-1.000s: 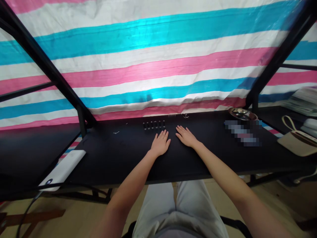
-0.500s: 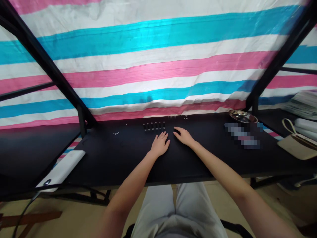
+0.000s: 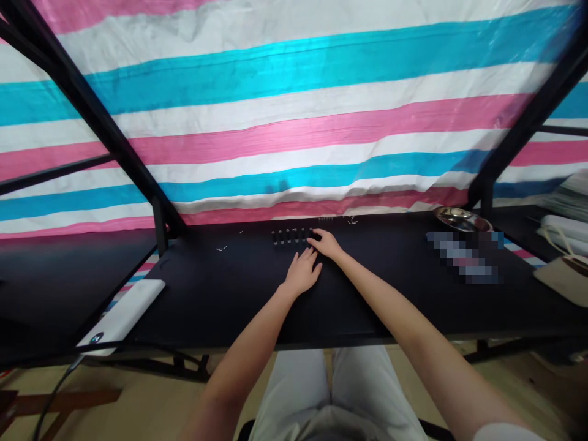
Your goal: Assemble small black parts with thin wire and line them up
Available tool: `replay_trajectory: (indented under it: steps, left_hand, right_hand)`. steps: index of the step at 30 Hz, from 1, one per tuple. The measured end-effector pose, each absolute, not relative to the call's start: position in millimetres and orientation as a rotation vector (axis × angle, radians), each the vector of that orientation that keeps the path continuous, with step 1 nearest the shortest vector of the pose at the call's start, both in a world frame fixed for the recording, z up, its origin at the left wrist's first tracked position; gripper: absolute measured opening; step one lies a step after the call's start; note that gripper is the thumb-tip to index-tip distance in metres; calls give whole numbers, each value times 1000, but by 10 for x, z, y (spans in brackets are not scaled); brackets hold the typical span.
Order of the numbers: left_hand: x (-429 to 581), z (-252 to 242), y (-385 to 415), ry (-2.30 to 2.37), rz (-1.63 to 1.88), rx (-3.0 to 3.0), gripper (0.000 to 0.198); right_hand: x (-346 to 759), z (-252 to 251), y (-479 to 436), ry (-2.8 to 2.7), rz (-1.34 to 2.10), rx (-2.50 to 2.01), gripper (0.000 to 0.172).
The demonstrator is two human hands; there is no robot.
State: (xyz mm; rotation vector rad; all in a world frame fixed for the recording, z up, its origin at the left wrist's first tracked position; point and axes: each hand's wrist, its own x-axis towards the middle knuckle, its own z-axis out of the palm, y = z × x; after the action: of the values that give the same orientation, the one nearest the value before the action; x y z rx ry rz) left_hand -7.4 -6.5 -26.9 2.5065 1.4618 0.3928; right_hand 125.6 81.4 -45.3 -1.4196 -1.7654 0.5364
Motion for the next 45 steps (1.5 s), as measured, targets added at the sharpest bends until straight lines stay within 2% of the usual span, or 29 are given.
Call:
replay_trajectory:
  steps: [9, 15, 19, 27, 34, 45]
  left_hand:
    - [-80, -263, -55, 1443, 394, 2503, 50]
    - [-83, -255, -51, 1446, 397, 2487, 49]
    - [-86, -263, -35, 1455, 435, 2454, 48]
    - [-106, -249, 28, 1534, 847, 2255, 35]
    - [-95, -128, -20, 1328, 1276, 2064, 35]
    - [-59, -170, 4, 1094, 1379, 1746, 25]
  right_hand:
    - [1234, -502, 822, -1759, 480, -1451, 28]
    - [1257, -458, 786, -1753, 508, -1395, 18]
    - [1313, -450, 738, -1644, 554, -1307, 19]
    - [1422, -367, 421, -1480, 558, -1143, 33]
    - [1504, -164, 71, -1739, 335, -1076, 31]
    - [1520, -77, -26, -1966, 69, -1023, 33]
